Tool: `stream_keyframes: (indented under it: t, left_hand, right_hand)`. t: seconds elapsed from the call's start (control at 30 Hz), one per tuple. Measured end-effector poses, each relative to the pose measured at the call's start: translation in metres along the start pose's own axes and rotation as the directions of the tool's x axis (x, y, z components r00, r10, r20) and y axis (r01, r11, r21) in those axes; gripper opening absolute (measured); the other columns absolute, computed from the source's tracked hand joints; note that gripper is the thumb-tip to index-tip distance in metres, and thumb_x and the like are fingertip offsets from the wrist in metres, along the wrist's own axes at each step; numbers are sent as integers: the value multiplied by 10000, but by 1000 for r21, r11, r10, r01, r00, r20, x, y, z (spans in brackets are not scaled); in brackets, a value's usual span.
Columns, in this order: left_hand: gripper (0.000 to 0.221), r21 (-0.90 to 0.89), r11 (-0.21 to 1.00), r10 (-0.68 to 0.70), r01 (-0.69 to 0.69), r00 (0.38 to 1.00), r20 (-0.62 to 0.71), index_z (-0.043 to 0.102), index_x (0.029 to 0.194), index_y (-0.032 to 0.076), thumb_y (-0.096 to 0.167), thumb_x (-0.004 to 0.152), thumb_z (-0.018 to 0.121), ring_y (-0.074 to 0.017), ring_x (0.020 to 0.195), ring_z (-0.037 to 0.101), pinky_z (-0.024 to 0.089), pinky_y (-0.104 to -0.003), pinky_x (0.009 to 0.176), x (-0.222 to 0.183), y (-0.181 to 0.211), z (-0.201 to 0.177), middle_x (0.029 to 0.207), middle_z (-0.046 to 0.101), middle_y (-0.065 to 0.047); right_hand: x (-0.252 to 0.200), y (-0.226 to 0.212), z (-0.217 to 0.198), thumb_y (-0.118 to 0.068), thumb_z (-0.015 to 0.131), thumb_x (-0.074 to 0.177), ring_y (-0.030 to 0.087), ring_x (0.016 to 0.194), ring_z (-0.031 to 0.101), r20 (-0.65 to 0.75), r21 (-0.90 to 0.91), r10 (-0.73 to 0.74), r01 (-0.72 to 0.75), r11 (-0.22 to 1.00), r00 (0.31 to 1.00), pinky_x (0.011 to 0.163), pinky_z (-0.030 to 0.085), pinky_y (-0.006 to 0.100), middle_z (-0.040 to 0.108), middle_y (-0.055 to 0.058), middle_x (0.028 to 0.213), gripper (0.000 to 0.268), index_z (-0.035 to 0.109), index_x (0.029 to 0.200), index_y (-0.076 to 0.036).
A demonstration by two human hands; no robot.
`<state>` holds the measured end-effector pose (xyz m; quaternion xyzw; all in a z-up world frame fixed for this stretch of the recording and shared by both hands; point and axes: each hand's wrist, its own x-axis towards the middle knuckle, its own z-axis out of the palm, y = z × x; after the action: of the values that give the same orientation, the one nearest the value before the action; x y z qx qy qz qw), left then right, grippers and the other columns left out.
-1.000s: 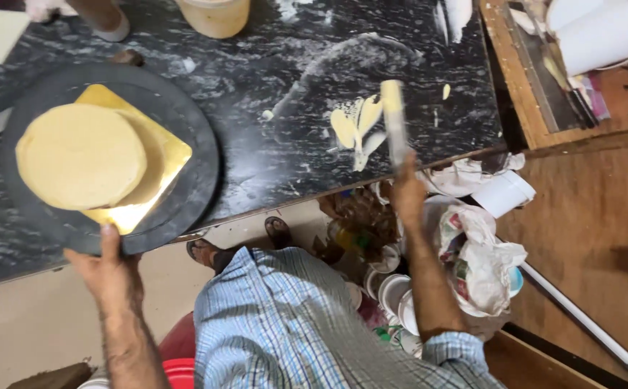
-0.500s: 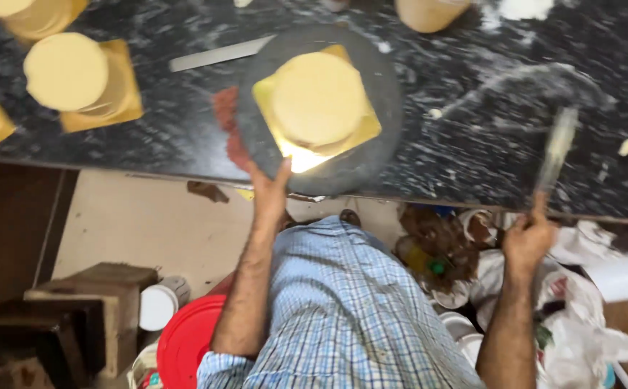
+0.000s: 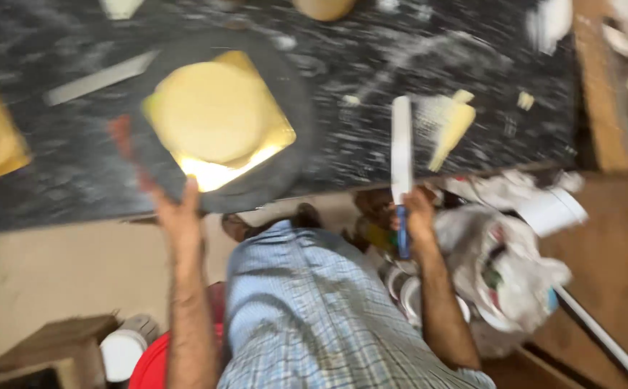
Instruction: The person uses a spatula to spread frosting on several cakes on a turntable, moving each to a counter once finished. They then use a scraper to create a pattern on the side of a cake and apply a dark substance with a small tool.
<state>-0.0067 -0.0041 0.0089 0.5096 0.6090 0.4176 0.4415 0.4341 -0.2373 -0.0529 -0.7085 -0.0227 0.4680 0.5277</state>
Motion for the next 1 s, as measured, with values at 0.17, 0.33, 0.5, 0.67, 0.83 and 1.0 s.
stream_keyframes:
  t: [0.17, 0.33, 0.5, 0.67, 0.83, 1.0]
  left_hand:
    - [668, -562, 802, -177, 200, 980, 94, 261, 1620, 101, 111, 1086, 660, -344, 1389, 543, 594, -526, 1035, -24, 34, 10, 1620, 413, -206]
    - [537, -556, 814, -159, 171, 985, 69, 268, 1597, 105, 84, 1159, 579, -372, 1408, 570, 602, -597, 1060, -37, 40, 19, 1604, 447, -182]
    - [439, -506, 853, -131, 128, 991, 31, 308, 1579, 61, 94, 1211, 546, -385, 1400, 611, 567, -610, 1054, -47, 32, 24, 1568, 489, -218]
    - [489, -502, 856, -139, 125, 990, 9, 307, 1613, 86, 104, 1190, 549, -368, 1401, 613, 569, -610, 1037, -48, 33, 26, 1597, 491, -205]
    - [452, -518, 845, -140, 134, 990, 28, 284, 1579, 76, 113, 1227, 566, -370, 1371, 613, 565, -620, 1060, -47, 27, 20, 1561, 492, -215]
    - [510, -614, 782, -127, 111, 992, 17, 234, 1580, 51, 78, 1216, 592, -387, 1377, 578, 556, -631, 1108, -43, 5, 21, 1603, 455, -238]
  right_hand:
    - [-31, 0, -25, -195, 504, 1086, 179, 597, 638, 174, -78, 79, -66, 995, 982, 522, 534, 331, 699, 143, 849, 239, 595, 1241, -38]
    - [-16, -97, -111, -81, 441, 1042, 129, 707, 693, 65, -345, -294, 297, 890, 954, 607, 565, 287, 771, 84, 1029, 390, 501, 1427, -80]
    - [35, -156, -167, -30, 546, 1055, 86, 600, 510, -90, -656, -387, 239, 716, 918, 530, 439, 276, 705, 60, 879, 588, 432, 1616, -166]
    - [71, -162, -187, -132, 603, 1053, 201, 674, 667, 112, -867, -532, 344, 361, 839, 641, 549, 365, 719, 174, 861, 531, 489, 1569, -190]
    - [56, -147, -205, -216, 603, 1034, 455, 855, 699, 287, -938, -443, 343, 51, 849, 716, 549, 499, 675, 323, 980, 511, 533, 1540, -209]
    - [-10, -73, -198, -208, 542, 1043, 243, 688, 654, 276, -870, -295, 368, 327, 915, 605, 540, 382, 699, 158, 853, 506, 494, 1545, -168]
